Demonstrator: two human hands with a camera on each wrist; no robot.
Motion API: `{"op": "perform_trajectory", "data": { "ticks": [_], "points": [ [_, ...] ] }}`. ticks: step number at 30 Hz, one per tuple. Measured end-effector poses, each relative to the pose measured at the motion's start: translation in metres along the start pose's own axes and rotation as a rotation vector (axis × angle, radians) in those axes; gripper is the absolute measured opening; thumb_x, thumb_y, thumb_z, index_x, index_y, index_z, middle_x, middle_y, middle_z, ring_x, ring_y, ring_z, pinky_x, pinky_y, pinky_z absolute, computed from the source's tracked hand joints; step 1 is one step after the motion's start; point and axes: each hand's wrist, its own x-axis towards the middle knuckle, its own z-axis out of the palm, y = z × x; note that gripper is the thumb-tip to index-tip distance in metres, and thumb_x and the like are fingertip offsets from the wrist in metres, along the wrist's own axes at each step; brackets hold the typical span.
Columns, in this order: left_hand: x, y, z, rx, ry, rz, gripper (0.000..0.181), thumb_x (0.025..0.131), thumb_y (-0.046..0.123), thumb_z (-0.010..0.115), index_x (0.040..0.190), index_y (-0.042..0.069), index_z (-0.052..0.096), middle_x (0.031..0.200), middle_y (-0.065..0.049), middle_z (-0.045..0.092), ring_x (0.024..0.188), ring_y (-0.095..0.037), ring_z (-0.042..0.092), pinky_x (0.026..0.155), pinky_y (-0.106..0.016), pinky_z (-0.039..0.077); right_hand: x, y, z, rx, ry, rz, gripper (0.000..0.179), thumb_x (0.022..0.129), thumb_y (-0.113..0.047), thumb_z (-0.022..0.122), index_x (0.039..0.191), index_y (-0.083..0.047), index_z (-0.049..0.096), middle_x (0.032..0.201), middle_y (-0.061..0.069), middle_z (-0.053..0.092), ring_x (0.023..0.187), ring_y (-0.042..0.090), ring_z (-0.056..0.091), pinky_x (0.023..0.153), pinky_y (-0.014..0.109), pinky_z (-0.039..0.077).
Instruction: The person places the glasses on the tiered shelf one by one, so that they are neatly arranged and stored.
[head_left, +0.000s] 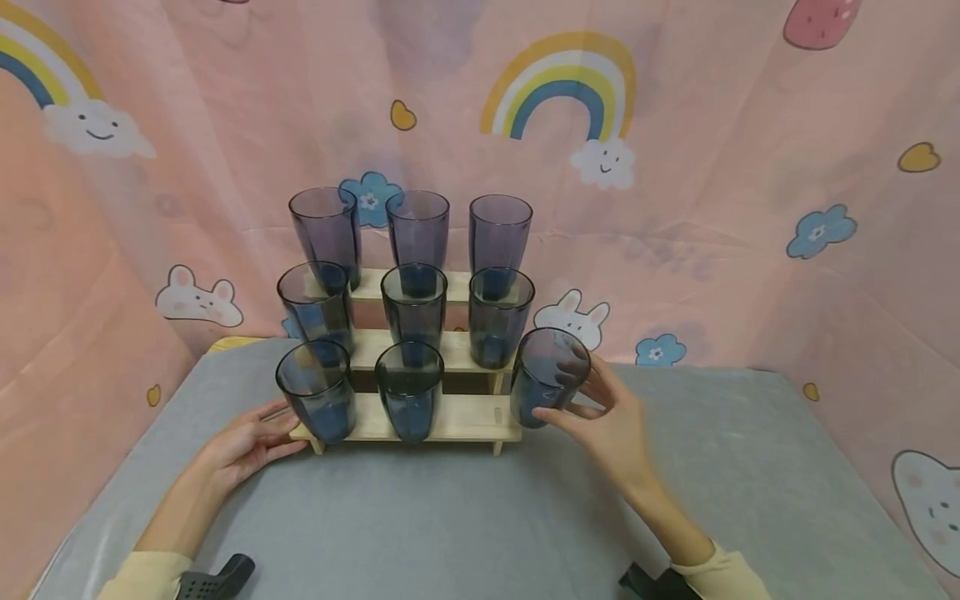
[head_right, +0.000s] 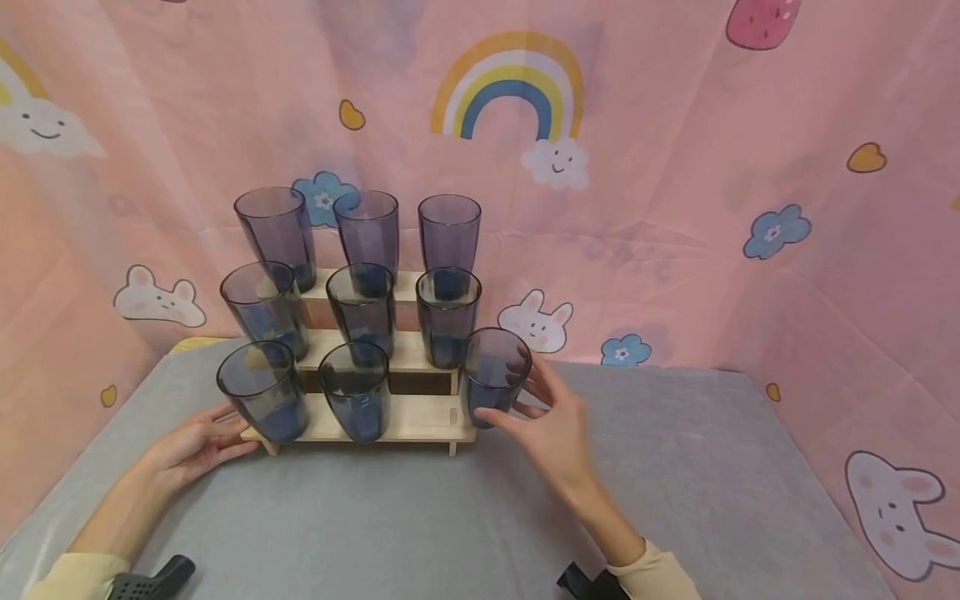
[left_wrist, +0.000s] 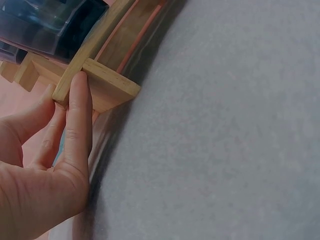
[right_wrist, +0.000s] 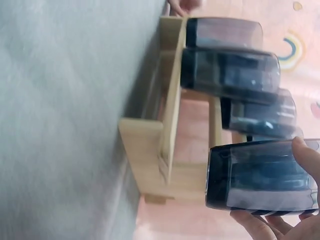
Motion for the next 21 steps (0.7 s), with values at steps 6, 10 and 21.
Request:
{"op": "perform_trajectory", "data": {
  "ticks": [6,10,21],
  "points": [
    [0.0,-0.001,0.001,0.008,-0.01,0.002,0.087,0.099,-0.003,0.052,0.153,0.002,-0.016,0.107,0.007,0.061,0.102,-0.013,0.065,0.092,-0.039,0.055,-0.004,-0.001,0.017,-0.011,-0.022,-0.011,0.089,0.063,-0.009,0.093,0.141,-0.025,0.054,0.123,0.005,0.066,0.109,0.021,0.065,0.079,0.027,0.059],
    [0.0,0.0,0.002,0.014,-0.012,0.002,0.087,0.099,-0.002,0.052,0.153,0.002,-0.015,0.107,0.008,0.061,0.102,-0.013,0.065,0.093,-0.04,0.055,-0.004,-0.002,0.025,-0.004,-0.032,-0.016,0.09,0.062,-0.01,0.094,0.141,-0.025,0.054,0.123,0.004,0.065,0.108,0.02,0.065,0.079,0.029,0.059],
    [0.002,-0.001,0.005,0.015,-0.007,-0.001,0.083,0.1,-0.004,0.048,0.153,0.002,-0.016,0.108,0.006,0.06,0.101,-0.013,0.065,0.092,-0.039,0.055,-0.008,0.006,0.041,0.026,-0.069,0.026,0.086,0.065,-0.013,0.093,0.141,-0.018,0.053,0.127,0.009,0.063,0.114,0.028,0.062,0.083,0.035,0.059]
  ]
}}
